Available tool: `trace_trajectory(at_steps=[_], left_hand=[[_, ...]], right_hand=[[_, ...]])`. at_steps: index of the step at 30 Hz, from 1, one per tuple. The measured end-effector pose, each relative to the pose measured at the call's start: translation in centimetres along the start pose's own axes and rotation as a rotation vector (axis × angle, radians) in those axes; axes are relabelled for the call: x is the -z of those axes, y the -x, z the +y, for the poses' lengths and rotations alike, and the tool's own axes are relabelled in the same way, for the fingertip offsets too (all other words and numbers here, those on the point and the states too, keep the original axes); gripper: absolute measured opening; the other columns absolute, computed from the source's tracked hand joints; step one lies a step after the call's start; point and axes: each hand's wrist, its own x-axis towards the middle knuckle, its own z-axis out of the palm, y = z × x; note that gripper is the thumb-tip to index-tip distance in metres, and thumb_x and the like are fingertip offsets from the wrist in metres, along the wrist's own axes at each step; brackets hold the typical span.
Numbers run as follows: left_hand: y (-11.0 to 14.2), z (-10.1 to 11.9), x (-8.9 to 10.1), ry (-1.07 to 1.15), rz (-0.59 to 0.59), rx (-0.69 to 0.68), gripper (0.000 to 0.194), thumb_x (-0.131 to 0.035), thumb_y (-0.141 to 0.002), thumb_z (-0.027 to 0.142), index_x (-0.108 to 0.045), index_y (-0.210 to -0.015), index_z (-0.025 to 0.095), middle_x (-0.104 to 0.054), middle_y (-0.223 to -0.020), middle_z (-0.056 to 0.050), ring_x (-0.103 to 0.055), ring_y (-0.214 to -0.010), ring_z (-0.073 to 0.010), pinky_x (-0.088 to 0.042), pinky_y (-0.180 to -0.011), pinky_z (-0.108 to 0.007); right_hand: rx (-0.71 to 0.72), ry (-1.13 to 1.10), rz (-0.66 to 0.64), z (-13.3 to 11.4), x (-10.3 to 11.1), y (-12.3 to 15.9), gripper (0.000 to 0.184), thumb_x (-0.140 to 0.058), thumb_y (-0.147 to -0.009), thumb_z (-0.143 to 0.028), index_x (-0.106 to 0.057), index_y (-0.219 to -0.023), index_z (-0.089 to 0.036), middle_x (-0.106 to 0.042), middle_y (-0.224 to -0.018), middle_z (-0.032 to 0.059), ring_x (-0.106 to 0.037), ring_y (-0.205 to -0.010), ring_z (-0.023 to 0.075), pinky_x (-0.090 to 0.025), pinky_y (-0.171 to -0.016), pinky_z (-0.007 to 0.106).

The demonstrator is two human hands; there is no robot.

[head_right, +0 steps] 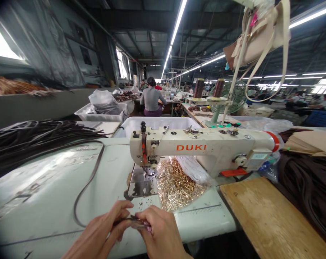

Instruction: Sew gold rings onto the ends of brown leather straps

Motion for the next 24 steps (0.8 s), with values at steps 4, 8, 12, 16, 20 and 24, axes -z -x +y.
trace_trajectory(at_steps=[4,8,12,16,20,24], left_hand=[[0.3,0.6,0.4,-0.035,0.049,-0.083,0.017,-0.035,-0.098,0.025,-0.053,-0.096,0.027,-0.063,-0.080,0.005,-0.063,-0.072,-0.0111,-0.044,-0.067,-0.016],[0.6,0.6,0.7,-0.039,0.117,-0.157,0.020,-0.039,-0.095,0.020,-0.055,-0.099,0.030,-0.065,-0.083,0.008,-0.064,-0.073,-0.0095,-0.044,-0.070,-0.014],[0.5,-0.6,0.6,-0.061,0.132,-0.134,0.022,-0.046,-0.094,0.024,-0.056,-0.109,0.034,-0.068,-0.095,0.008,-0.065,-0.084,-0.0101,-0.045,-0.079,-0.014],[0.2,-1.3,0.3,-0.004,0.023,-0.107,0.019,-0.043,-0.096,0.028,-0.060,-0.104,0.032,-0.068,-0.097,0.006,-0.064,-0.090,-0.0116,-0.045,-0.083,-0.016],[-0.5,-1.2,0.5,-0.014,-0.039,-0.049,0.018,-0.041,-0.096,0.031,-0.060,-0.097,0.028,-0.067,-0.092,0.004,-0.063,-0.088,-0.0138,-0.044,-0.081,-0.021],[-2.9,-2.0,1.4,-0.121,-0.140,-0.093,0.022,-0.039,-0.095,0.026,-0.061,-0.092,0.024,-0.065,-0.089,0.001,-0.060,-0.086,-0.0162,-0.043,-0.079,-0.025]], right_hand=[[0.012,-0.020,0.011,0.2,-0.2,0.2,0.015,-0.055,-0.091,-0.031,-0.064,-0.086,-0.020,-0.066,-0.077,0.0007,-0.061,-0.070,0.0141,-0.040,-0.064,0.023],[0.012,-0.037,0.054,0.2,-0.4,0.1,0.014,-0.057,-0.089,-0.032,-0.062,-0.083,-0.020,-0.065,-0.075,0.0000,-0.059,-0.066,0.0130,-0.038,-0.061,0.022],[-0.023,-0.048,0.056,0.2,-0.5,0.0,0.019,-0.057,-0.089,-0.034,-0.062,-0.078,-0.020,-0.063,-0.070,-0.0005,-0.057,-0.064,0.0129,-0.036,-0.058,0.023],[-0.049,-0.059,0.062,0.0,-0.7,0.0,0.022,-0.056,-0.089,-0.037,-0.063,-0.076,-0.020,-0.062,-0.068,-0.0004,-0.056,-0.061,0.0128,-0.036,-0.056,0.023],[-0.107,-0.090,0.070,0.1,-1.3,-0.1,0.029,-0.055,-0.090,-0.041,-0.063,-0.072,-0.019,-0.063,-0.065,0.0000,-0.055,-0.058,0.0124,-0.035,-0.053,0.022],[-0.261,-0.099,0.009,1.1,-1.7,-1.7,0.035,-0.053,-0.091,-0.041,-0.061,-0.066,-0.017,-0.064,-0.059,0.0003,-0.058,-0.055,0.0130,-0.037,-0.053,0.021]])
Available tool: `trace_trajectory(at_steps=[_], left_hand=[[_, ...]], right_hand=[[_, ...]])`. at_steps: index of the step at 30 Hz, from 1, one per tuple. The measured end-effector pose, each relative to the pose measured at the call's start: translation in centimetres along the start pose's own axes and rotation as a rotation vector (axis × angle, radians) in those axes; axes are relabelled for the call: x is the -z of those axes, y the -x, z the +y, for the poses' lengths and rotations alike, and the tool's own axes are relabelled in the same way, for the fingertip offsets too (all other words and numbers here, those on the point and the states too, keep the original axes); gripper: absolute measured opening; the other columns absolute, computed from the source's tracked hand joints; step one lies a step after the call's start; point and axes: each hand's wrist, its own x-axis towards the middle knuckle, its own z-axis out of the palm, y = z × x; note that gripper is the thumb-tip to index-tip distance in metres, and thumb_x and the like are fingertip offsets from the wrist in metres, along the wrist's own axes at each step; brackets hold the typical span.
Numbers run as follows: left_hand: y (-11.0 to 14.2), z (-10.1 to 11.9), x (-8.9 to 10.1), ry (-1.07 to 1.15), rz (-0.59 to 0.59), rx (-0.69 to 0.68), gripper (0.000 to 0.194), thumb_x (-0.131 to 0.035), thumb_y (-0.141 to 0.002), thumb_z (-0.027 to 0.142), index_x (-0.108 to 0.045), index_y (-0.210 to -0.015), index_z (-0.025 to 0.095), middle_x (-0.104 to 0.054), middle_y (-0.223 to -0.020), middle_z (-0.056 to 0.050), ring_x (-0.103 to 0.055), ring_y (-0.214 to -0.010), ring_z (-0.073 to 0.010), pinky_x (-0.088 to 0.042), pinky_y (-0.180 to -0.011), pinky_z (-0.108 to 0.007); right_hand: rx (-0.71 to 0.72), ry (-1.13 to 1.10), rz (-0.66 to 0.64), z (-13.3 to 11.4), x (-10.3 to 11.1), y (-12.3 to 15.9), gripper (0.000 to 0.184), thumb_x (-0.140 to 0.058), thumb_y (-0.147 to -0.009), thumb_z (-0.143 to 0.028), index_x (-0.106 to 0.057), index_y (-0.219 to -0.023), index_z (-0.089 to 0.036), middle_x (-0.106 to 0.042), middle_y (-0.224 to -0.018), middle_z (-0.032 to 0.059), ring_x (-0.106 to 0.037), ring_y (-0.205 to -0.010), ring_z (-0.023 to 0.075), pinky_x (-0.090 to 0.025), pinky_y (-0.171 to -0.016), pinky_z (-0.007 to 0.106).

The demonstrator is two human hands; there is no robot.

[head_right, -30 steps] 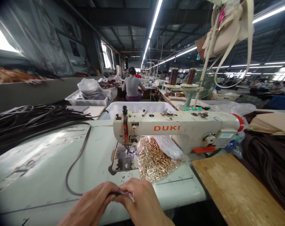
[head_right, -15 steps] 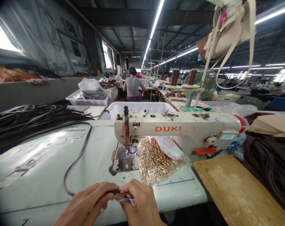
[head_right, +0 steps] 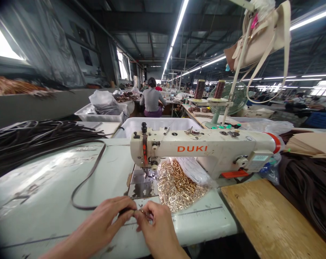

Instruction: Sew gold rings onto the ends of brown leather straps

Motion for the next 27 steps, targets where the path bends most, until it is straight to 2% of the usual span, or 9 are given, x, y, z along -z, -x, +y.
trace_trajectory(at_steps=[3,7,10,14,17,19,22,25,27], left_hand=[[-3.0,-1.8,0.9,-0.072,-0.092,-0.066,0.020,-0.045,-0.089,0.021,-0.064,-0.090,0.023,-0.067,-0.087,0.001,-0.060,-0.085,-0.0170,-0.043,-0.078,-0.025],[-7.3,-4.4,1.7,-0.151,-0.181,-0.121,0.017,-0.049,-0.082,0.019,-0.066,-0.080,0.022,-0.067,-0.077,0.003,-0.060,-0.080,-0.0176,-0.041,-0.082,-0.028],[-9.4,-5.7,1.9,-0.192,-0.255,-0.155,0.015,-0.052,-0.080,0.020,-0.067,-0.077,0.022,-0.066,-0.073,0.003,-0.060,-0.076,-0.0162,-0.040,-0.083,-0.028],[-11.0,-6.4,2.0,-0.223,-0.338,-0.194,0.012,-0.056,-0.078,0.019,-0.067,-0.078,0.022,-0.068,-0.079,0.002,-0.061,-0.082,-0.0163,-0.039,-0.088,-0.030],[-12.0,-6.5,2.0,-0.248,-0.385,-0.200,0.008,-0.059,-0.078,0.019,-0.066,-0.075,0.019,-0.068,-0.076,0.001,-0.062,-0.077,-0.0164,-0.042,-0.087,-0.034],[-12.4,-6.6,1.9,-0.273,-0.363,-0.188,0.006,-0.061,-0.076,0.020,-0.066,-0.072,0.020,-0.067,-0.072,0.001,-0.062,-0.073,-0.0170,-0.043,-0.085,-0.036],[-12.0,-6.7,1.7,-0.309,-0.227,-0.163,0.004,-0.064,-0.075,0.020,-0.066,-0.073,0.022,-0.068,-0.074,0.000,-0.063,-0.083,-0.0211,-0.040,-0.092,-0.041],[-10.1,-6.8,1.1,-0.333,-0.049,-0.158,0.007,-0.062,-0.082,0.021,-0.067,-0.086,0.023,-0.067,-0.098,-0.004,-0.056,-0.106,-0.0272,-0.037,-0.098,-0.047],[-8.4,-6.9,0.5,-0.338,0.030,-0.189,0.015,-0.052,-0.091,0.021,-0.065,-0.099,0.024,-0.061,-0.112,-0.006,-0.052,-0.112,-0.0255,-0.041,-0.097,-0.043]], right_hand=[[-0.049,0.229,-0.068,0.6,0.4,-2.7,0.034,-0.060,-0.087,-0.037,-0.060,-0.059,-0.018,-0.063,-0.054,-0.0004,-0.059,-0.054,0.0146,-0.035,-0.052,0.021],[0.089,0.623,-0.059,1.4,2.0,-6.6,0.020,-0.067,-0.083,-0.033,-0.068,-0.067,-0.020,-0.067,-0.065,0.0019,-0.060,-0.061,0.0186,-0.033,-0.054,0.024],[0.208,0.635,-0.135,2.2,3.4,-8.6,0.006,-0.066,-0.084,-0.026,-0.071,-0.083,-0.025,-0.071,-0.082,0.0007,-0.063,-0.077,0.0188,-0.038,-0.065,0.024],[0.401,0.613,-0.325,3.8,4.2,-9.8,0.020,-0.062,-0.086,-0.017,-0.070,-0.097,-0.032,-0.070,-0.096,-0.0051,-0.062,-0.093,0.0151,-0.040,-0.077,0.020],[0.537,0.670,-0.430,4.9,3.7,-10.2,0.019,-0.058,-0.090,-0.019,-0.069,-0.101,-0.028,-0.070,-0.097,-0.0020,-0.062,-0.092,0.0165,-0.041,-0.076,0.022],[0.577,0.737,-0.439,5.3,3.3,-10.4,0.015,-0.056,-0.091,-0.021,-0.069,-0.099,-0.024,-0.069,-0.095,0.0003,-0.062,-0.089,0.0178,-0.042,-0.073,0.024],[0.598,0.806,-0.422,5.1,3.1,-10.6,0.014,-0.054,-0.093,-0.022,-0.067,-0.097,-0.021,-0.068,-0.095,0.0013,-0.061,-0.090,0.0184,-0.042,-0.070,0.025],[0.588,0.816,-0.417,4.6,3.2,-10.7,0.015,-0.052,-0.094,-0.022,-0.066,-0.098,-0.022,-0.068,-0.097,0.0008,-0.060,-0.092,0.0182,-0.041,-0.068,0.025],[0.584,0.820,-0.409,4.4,3.3,-10.7,0.014,-0.052,-0.094,-0.021,-0.065,-0.099,-0.023,-0.068,-0.098,-0.0002,-0.060,-0.092,0.0177,-0.041,-0.067,0.025]])
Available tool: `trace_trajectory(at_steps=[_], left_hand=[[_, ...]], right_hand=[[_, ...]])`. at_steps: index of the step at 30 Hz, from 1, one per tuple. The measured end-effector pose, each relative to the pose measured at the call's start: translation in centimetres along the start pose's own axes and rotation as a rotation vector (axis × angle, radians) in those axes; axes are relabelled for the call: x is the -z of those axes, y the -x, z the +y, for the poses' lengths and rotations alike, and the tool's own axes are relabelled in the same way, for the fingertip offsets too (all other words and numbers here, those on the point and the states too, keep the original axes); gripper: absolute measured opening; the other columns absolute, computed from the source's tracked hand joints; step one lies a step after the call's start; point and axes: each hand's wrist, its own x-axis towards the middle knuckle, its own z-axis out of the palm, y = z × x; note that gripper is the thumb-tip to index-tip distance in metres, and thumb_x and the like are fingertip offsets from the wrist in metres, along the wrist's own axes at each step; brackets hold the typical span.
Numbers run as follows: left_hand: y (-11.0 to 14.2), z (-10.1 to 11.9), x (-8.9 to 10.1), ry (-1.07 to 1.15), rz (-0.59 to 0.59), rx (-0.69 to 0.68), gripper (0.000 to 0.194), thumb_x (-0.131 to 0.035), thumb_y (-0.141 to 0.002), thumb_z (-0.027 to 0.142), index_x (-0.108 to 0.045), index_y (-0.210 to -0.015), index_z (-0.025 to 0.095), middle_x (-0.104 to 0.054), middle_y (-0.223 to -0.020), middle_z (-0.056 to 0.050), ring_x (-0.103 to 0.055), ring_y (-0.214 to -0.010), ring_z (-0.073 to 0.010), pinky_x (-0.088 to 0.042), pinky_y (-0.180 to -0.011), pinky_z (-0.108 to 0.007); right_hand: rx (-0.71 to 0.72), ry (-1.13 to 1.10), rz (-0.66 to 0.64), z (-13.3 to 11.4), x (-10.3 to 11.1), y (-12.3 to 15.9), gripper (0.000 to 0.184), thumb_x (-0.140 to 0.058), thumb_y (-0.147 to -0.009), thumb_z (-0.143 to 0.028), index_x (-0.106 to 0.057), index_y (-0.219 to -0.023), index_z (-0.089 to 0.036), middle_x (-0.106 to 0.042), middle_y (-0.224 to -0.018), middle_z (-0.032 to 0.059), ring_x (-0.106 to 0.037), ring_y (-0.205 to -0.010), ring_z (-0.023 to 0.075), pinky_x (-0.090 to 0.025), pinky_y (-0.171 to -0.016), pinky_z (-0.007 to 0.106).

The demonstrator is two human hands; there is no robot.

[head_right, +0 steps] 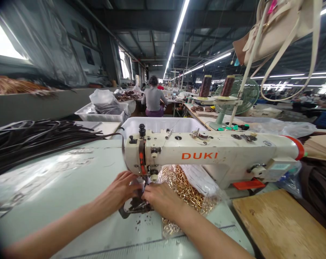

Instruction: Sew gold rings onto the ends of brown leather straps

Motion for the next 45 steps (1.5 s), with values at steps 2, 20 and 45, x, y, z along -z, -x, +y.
trace_trajectory(at_steps=[2,20,45], left_hand=[[1.4,0.4,-0.8,-0.003,0.037,-0.056,0.023,-0.040,-0.097,0.019,-0.060,-0.109,0.022,-0.060,-0.114,-0.006,-0.054,-0.108,-0.0198,-0.046,-0.093,-0.034],[-1.5,-4.4,-2.4,-0.146,0.153,-0.470,0.030,-0.030,-0.101,0.020,-0.058,-0.111,0.018,-0.067,-0.101,-0.006,-0.064,-0.094,-0.0179,-0.053,-0.087,-0.027],[-0.9,-3.4,-3.2,-0.077,0.133,-0.338,0.037,-0.021,-0.100,0.019,-0.054,-0.117,0.017,-0.066,-0.111,-0.011,-0.063,-0.099,-0.0218,-0.054,-0.089,-0.033]], right_hand=[[-0.008,0.016,0.003,-0.1,0.1,0.0,0.012,-0.053,-0.093,-0.020,-0.065,-0.095,-0.023,-0.068,-0.095,-0.0013,-0.060,-0.090,0.0172,-0.039,-0.064,0.025],[-0.437,0.132,0.093,-1.5,-1.9,-1.4,0.012,-0.059,-0.081,-0.012,-0.063,-0.083,-0.023,-0.071,-0.080,0.0010,-0.066,-0.070,0.0209,-0.038,-0.056,0.028],[-0.433,0.053,0.043,-0.1,-1.3,0.4,0.023,-0.055,-0.077,-0.003,-0.061,-0.088,-0.023,-0.068,-0.086,0.0007,-0.062,-0.076,0.0199,-0.036,-0.061,0.030]])
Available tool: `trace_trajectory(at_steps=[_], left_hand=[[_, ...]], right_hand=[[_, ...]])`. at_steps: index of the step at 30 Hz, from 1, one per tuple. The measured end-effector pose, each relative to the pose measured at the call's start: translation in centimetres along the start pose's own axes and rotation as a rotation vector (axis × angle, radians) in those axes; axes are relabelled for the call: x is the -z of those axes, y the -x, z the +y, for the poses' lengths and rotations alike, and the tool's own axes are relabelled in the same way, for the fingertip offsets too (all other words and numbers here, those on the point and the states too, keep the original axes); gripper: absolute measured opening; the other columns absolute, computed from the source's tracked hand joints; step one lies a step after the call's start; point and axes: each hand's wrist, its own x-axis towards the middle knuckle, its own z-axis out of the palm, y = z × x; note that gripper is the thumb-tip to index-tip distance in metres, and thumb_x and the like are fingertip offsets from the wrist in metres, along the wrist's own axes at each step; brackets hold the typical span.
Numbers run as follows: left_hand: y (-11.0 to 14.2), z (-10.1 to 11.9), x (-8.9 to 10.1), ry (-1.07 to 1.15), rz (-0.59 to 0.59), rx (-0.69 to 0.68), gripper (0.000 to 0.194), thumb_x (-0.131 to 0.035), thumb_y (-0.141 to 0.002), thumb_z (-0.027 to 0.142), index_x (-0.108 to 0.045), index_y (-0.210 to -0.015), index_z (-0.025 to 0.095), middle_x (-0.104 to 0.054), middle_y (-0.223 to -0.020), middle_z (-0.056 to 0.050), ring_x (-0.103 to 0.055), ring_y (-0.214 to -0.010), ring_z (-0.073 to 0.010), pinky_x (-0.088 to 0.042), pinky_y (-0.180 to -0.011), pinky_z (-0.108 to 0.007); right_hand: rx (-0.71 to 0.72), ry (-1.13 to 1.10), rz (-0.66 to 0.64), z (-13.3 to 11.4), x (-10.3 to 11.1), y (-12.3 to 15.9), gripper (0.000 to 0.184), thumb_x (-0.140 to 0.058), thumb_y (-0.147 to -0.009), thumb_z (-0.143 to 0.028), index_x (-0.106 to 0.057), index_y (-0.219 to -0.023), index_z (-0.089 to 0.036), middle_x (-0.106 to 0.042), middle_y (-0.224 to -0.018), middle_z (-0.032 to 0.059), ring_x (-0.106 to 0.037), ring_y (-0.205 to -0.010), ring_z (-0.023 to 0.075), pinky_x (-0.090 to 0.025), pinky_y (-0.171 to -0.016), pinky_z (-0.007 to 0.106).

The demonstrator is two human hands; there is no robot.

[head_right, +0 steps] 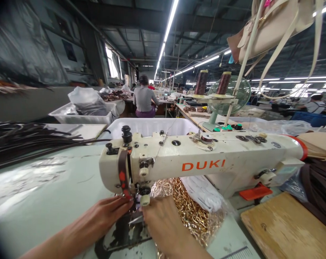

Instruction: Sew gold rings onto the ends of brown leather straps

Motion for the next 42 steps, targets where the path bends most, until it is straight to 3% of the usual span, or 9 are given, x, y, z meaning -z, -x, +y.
trace_trajectory(at_steps=[5,10,16,22,28,32,35,39,42], left_hand=[[0.2,-0.1,-0.6,0.019,0.027,0.023,0.033,-0.025,-0.101,0.021,-0.050,-0.121,0.018,-0.065,-0.114,-0.010,-0.062,-0.105,-0.0218,-0.051,-0.093,-0.031],[0.6,-0.7,-1.7,0.026,0.068,0.025,0.032,-0.028,-0.100,0.020,-0.049,-0.124,0.016,-0.065,-0.113,-0.011,-0.063,-0.103,-0.0234,-0.053,-0.092,-0.034],[0.6,-0.9,-1.1,0.057,0.036,0.048,0.032,-0.030,-0.099,0.019,-0.050,-0.124,0.017,-0.063,-0.118,-0.010,-0.061,-0.107,-0.0236,-0.052,-0.094,-0.035],[-0.3,-1.7,-0.4,0.271,0.036,0.156,0.029,-0.036,-0.100,0.027,-0.064,-0.106,0.021,-0.068,-0.097,-0.005,-0.066,-0.085,-0.0186,-0.055,-0.075,-0.029],[-0.5,-2.9,-0.7,0.312,0.040,0.232,0.020,-0.048,-0.096,0.028,-0.067,-0.101,0.023,-0.070,-0.096,0.000,-0.067,-0.086,-0.0155,-0.053,-0.078,-0.025],[-0.9,-2.7,-0.2,0.269,0.032,0.182,0.022,-0.043,-0.096,0.022,-0.062,-0.107,0.019,-0.069,-0.101,-0.005,-0.064,-0.094,-0.0193,-0.049,-0.088,-0.031],[-1.2,-2.5,0.2,0.256,-0.007,0.084,0.025,-0.036,-0.097,0.018,-0.060,-0.102,0.019,-0.068,-0.099,-0.004,-0.063,-0.091,-0.0181,-0.046,-0.092,-0.031],[-1.3,-2.5,0.5,0.215,-0.015,0.024,0.025,-0.034,-0.096,0.016,-0.058,-0.087,0.018,-0.066,-0.097,-0.006,-0.061,-0.089,-0.0190,-0.044,-0.094,-0.035],[-1.4,-2.5,0.6,0.173,-0.007,0.004,0.025,-0.035,-0.096,0.015,-0.056,-0.084,0.017,-0.064,-0.094,-0.007,-0.060,-0.087,-0.0192,-0.044,-0.093,-0.037]], right_hand=[[-0.014,-0.004,0.122,1.3,0.9,0.0,0.011,-0.059,-0.081,-0.011,-0.062,-0.081,-0.022,-0.066,-0.087,-0.0001,-0.058,-0.089,0.0199,-0.035,-0.063,0.029],[0.036,-0.062,0.173,0.9,1.0,-0.3,0.013,-0.056,-0.083,-0.010,-0.062,-0.087,-0.021,-0.066,-0.096,-0.0004,-0.054,-0.097,0.0186,-0.038,-0.067,0.028],[0.034,-0.133,0.155,0.3,0.6,-0.8,0.015,-0.051,-0.085,-0.011,-0.062,-0.089,-0.021,-0.067,-0.098,0.0020,-0.053,-0.101,0.0202,-0.041,-0.077,0.029],[-0.041,-0.117,0.104,0.4,0.2,-1.6,0.026,-0.050,-0.082,-0.014,-0.065,-0.102,-0.021,-0.066,-0.098,0.0061,-0.055,-0.098,0.0236,-0.043,-0.082,0.033],[-0.062,-0.162,0.065,0.5,0.8,-1.3,0.024,-0.052,-0.083,-0.017,-0.067,-0.101,-0.018,-0.064,-0.102,0.0087,-0.056,-0.098,0.0231,-0.043,-0.084,0.034],[0.114,-0.152,0.085,-0.3,1.3,-0.1,0.014,-0.055,-0.089,-0.024,-0.064,-0.099,-0.023,-0.065,-0.097,0.0015,-0.059,-0.089,0.0180,-0.043,-0.072,0.028],[0.306,0.029,0.022,-1.1,1.1,0.1,0.011,-0.053,-0.094,-0.029,-0.059,-0.097,-0.020,-0.065,-0.086,0.0005,-0.061,-0.077,0.0175,-0.041,-0.059,0.028],[0.426,0.238,0.008,-1.8,0.5,-0.7,0.004,-0.051,-0.093,-0.015,-0.054,-0.091,-0.017,-0.062,-0.079,0.0012,-0.060,-0.062,0.0174,-0.038,-0.049,0.031],[0.474,0.283,0.002,-2.1,0.4,-1.1,0.008,-0.052,-0.089,-0.007,-0.053,-0.091,-0.014,-0.061,-0.080,0.0033,-0.060,-0.062,0.0178,-0.039,-0.047,0.031]])
